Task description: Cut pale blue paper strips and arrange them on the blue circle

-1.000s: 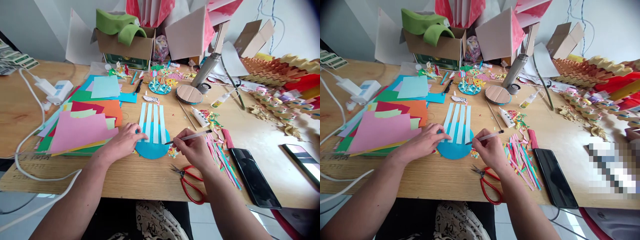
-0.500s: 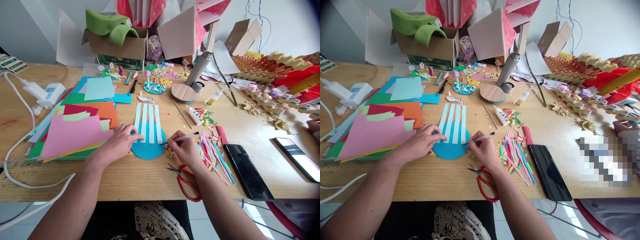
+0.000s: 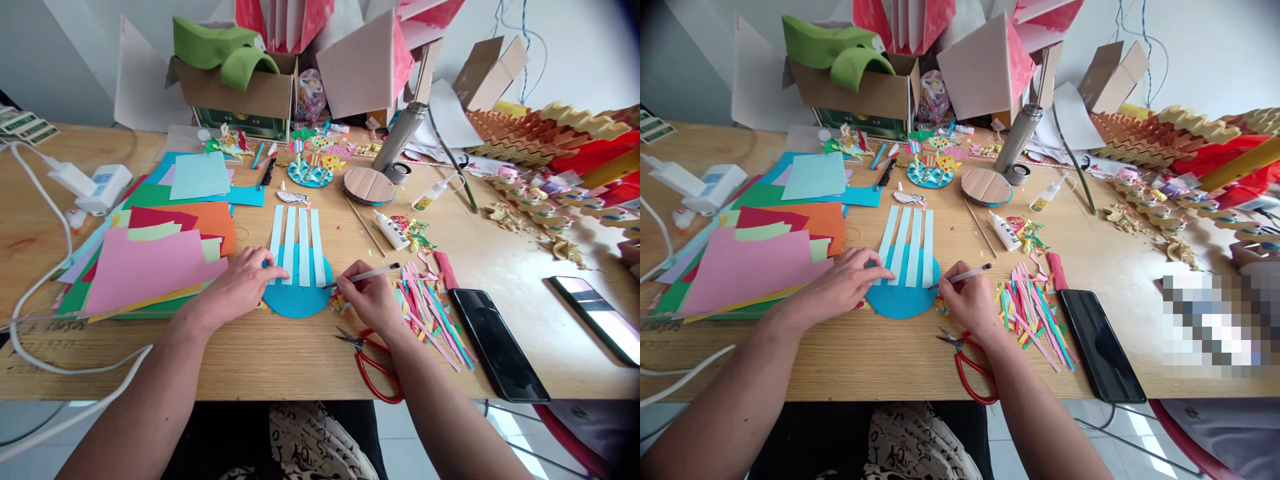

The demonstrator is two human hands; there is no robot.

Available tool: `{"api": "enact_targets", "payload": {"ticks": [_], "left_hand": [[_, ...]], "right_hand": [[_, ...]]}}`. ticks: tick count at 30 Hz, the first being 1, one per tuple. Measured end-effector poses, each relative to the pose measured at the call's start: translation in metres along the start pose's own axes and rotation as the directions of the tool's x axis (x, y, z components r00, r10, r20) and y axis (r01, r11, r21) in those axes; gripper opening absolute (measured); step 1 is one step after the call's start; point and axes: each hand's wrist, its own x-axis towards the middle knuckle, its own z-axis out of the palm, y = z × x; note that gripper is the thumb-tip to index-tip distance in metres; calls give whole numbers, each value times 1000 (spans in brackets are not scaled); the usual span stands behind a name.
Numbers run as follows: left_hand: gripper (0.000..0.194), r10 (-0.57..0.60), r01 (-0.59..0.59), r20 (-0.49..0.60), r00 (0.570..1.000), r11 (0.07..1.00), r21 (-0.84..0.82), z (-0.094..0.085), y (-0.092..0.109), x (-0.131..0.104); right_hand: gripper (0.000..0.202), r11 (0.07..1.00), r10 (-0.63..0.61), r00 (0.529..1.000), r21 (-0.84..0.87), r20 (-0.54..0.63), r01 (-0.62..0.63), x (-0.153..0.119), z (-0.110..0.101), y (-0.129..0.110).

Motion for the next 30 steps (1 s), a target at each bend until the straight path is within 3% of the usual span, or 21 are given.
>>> {"api": "enact_targets", "payload": {"ticks": [30], "left_hand": [[43, 4, -4, 1, 1000, 1000, 16, 1, -1, 0]], "right_hand": [[12, 1000, 7, 1000, 21, 0, -7, 0, 0, 0]]}}
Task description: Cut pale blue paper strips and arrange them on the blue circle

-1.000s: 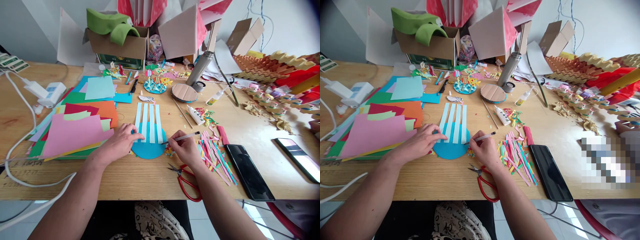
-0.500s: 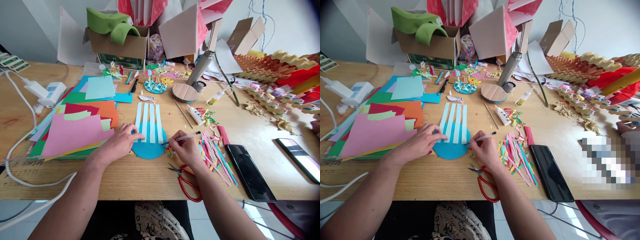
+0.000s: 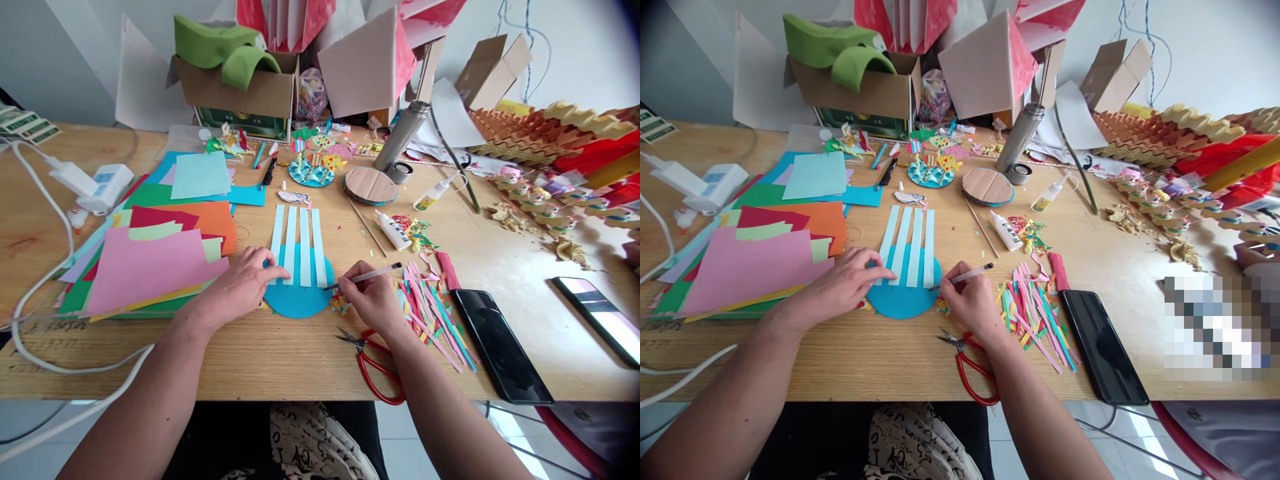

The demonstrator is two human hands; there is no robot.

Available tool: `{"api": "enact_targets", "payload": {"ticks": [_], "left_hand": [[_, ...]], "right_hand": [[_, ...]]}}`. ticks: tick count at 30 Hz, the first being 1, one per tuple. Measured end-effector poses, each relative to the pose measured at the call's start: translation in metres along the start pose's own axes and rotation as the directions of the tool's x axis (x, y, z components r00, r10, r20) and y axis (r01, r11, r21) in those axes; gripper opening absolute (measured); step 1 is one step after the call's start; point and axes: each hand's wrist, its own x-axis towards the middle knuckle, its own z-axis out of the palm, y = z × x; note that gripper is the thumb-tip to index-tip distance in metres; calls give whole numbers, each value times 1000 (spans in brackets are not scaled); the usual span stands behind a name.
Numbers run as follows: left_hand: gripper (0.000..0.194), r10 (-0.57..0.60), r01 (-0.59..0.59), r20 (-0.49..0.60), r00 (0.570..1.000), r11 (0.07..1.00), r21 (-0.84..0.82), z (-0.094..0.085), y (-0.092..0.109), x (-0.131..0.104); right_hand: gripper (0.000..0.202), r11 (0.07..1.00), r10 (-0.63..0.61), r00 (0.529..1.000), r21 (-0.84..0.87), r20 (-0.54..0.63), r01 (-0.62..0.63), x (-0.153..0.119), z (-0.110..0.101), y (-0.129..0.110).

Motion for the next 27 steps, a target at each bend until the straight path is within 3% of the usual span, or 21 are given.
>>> {"api": "enact_targets", "payload": {"ticks": [27], "left_hand": [[43, -16, 15, 20, 1000, 1000, 15, -1, 1, 1]], "right_hand": [[13, 1000, -14, 1000, 5, -4, 14, 1, 0, 1]]}}
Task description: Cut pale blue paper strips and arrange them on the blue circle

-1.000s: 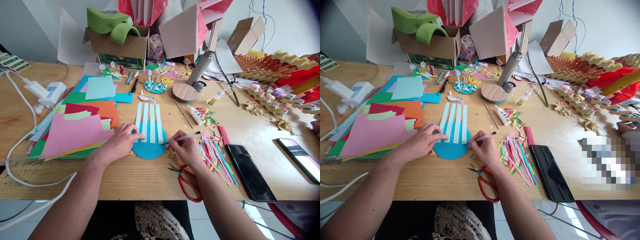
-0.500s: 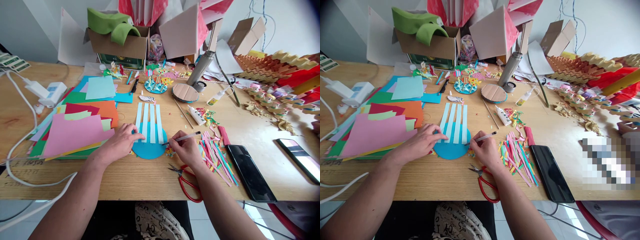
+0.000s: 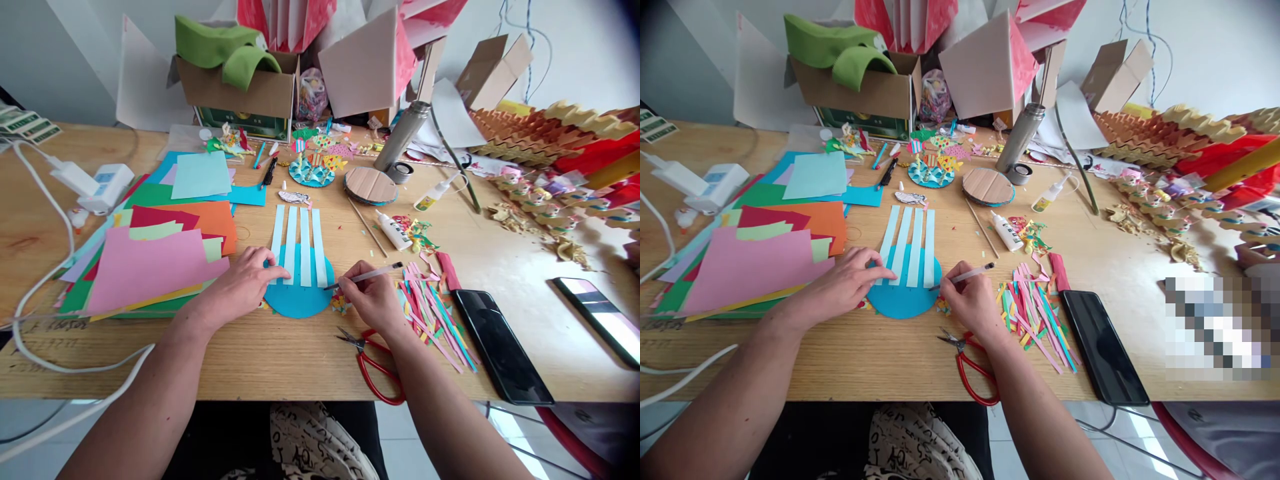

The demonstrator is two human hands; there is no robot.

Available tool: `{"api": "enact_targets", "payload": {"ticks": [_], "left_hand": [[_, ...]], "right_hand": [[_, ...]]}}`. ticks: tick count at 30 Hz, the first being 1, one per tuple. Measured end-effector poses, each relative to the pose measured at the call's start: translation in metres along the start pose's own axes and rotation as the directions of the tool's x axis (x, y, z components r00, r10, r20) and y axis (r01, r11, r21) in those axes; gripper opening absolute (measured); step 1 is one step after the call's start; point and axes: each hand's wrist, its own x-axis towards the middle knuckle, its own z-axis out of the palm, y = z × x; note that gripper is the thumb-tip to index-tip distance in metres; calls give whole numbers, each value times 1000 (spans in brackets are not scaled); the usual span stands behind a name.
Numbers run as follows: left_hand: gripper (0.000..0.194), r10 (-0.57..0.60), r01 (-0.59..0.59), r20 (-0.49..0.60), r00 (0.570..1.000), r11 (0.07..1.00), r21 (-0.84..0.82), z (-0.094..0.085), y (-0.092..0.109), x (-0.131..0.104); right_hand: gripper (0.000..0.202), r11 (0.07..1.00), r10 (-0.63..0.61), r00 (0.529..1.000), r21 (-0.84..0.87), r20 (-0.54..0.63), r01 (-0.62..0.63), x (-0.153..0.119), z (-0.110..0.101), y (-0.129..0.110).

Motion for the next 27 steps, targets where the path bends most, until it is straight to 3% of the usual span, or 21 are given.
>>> {"api": "enact_targets", "payload": {"ticks": [27], "left_hand": [[44, 8, -8, -22, 1000, 1000, -28, 0, 0, 0]], "right_hand": [[13, 1000, 20, 1000, -12, -4, -20, 1, 0, 0]]}}
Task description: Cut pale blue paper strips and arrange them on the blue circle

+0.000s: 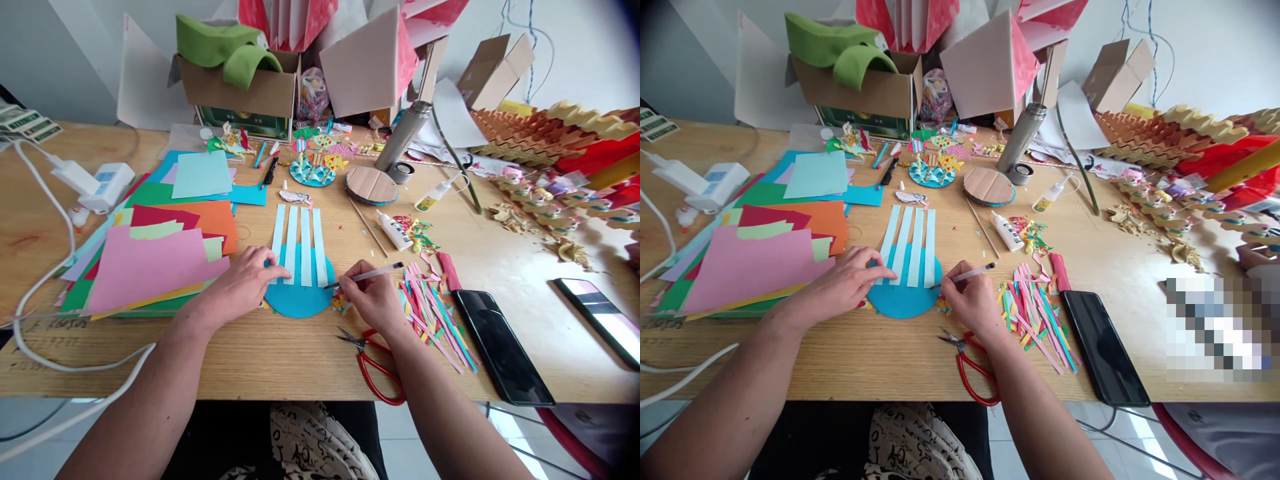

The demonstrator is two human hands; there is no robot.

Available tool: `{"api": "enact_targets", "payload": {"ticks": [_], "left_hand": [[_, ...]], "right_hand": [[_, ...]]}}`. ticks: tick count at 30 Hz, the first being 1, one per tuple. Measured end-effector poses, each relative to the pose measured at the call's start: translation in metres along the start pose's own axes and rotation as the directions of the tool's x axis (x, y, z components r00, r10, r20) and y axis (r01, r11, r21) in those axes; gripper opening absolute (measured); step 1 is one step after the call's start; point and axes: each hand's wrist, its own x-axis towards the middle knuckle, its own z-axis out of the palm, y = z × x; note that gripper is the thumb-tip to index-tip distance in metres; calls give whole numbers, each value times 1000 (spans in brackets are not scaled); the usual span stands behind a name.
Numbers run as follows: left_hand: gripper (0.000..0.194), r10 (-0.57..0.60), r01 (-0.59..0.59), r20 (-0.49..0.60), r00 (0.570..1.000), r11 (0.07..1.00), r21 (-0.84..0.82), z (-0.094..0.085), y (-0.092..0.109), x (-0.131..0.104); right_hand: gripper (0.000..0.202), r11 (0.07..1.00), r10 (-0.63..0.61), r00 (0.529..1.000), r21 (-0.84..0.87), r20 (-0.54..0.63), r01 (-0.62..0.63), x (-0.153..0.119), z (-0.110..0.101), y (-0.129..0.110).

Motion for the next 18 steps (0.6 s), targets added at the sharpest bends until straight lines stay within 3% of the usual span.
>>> {"api": "enact_targets", "payload": {"ticks": [18], "left_hand": [[42, 3, -3, 2, 1000, 1000, 3, 1, -1, 0]], "right_hand": [[13, 1000, -7, 1000, 1, 11, 7, -1, -1, -1]]}}
